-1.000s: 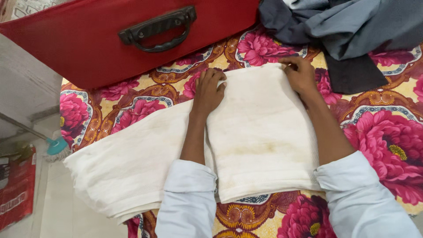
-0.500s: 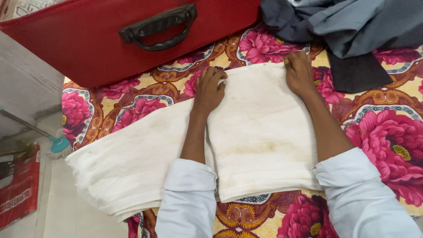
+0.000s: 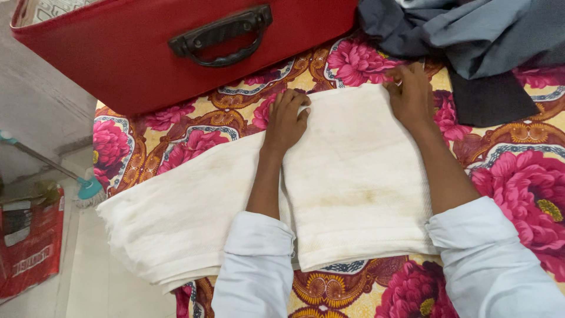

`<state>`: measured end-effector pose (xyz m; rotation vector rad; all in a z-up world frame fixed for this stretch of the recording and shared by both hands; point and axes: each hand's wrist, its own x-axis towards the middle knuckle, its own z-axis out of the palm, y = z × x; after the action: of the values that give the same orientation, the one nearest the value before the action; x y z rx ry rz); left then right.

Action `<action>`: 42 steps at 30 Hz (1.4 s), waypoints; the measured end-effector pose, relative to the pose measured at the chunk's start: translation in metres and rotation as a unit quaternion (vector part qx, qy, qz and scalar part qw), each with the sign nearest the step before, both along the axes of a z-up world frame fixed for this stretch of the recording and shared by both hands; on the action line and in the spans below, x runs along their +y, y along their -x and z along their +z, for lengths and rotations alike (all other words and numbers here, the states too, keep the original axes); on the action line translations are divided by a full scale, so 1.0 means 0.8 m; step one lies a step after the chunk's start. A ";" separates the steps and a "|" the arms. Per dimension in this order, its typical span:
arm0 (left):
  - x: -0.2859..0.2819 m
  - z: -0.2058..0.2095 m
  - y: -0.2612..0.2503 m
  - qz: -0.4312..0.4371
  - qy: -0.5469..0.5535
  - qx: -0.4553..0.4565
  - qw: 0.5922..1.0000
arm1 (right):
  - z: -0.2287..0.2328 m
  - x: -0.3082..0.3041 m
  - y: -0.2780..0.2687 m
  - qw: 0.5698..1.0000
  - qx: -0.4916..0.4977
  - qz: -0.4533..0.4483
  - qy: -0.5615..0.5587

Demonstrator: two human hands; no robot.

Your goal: The person folds a white cloth by hand on a floral patterned table, smoothing the surface and repeatedly doubling the fabric over until it forms a square stack.

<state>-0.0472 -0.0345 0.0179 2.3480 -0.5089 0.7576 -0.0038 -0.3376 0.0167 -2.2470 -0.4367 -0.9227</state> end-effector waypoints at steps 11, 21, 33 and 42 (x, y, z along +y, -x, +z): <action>0.003 -0.001 -0.001 0.009 -0.006 -0.017 1.000 | 0.013 0.038 0.014 0.951 0.168 0.068 0.250; 0.033 -0.025 -0.028 0.039 0.049 0.010 0.998 | 0.030 0.041 0.028 0.940 0.153 0.021 0.305; 0.086 -0.022 -0.039 0.183 0.196 0.117 0.956 | 0.089 0.136 0.059 0.924 0.074 0.165 0.338; 0.088 -0.006 -0.039 0.143 0.122 0.220 0.957 | 0.011 0.200 0.042 0.949 0.028 0.148 0.278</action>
<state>-0.0159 0.0361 0.0131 2.2800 0.1142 0.3689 -0.0377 -0.1779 0.0255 -2.5893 -1.0869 -0.6258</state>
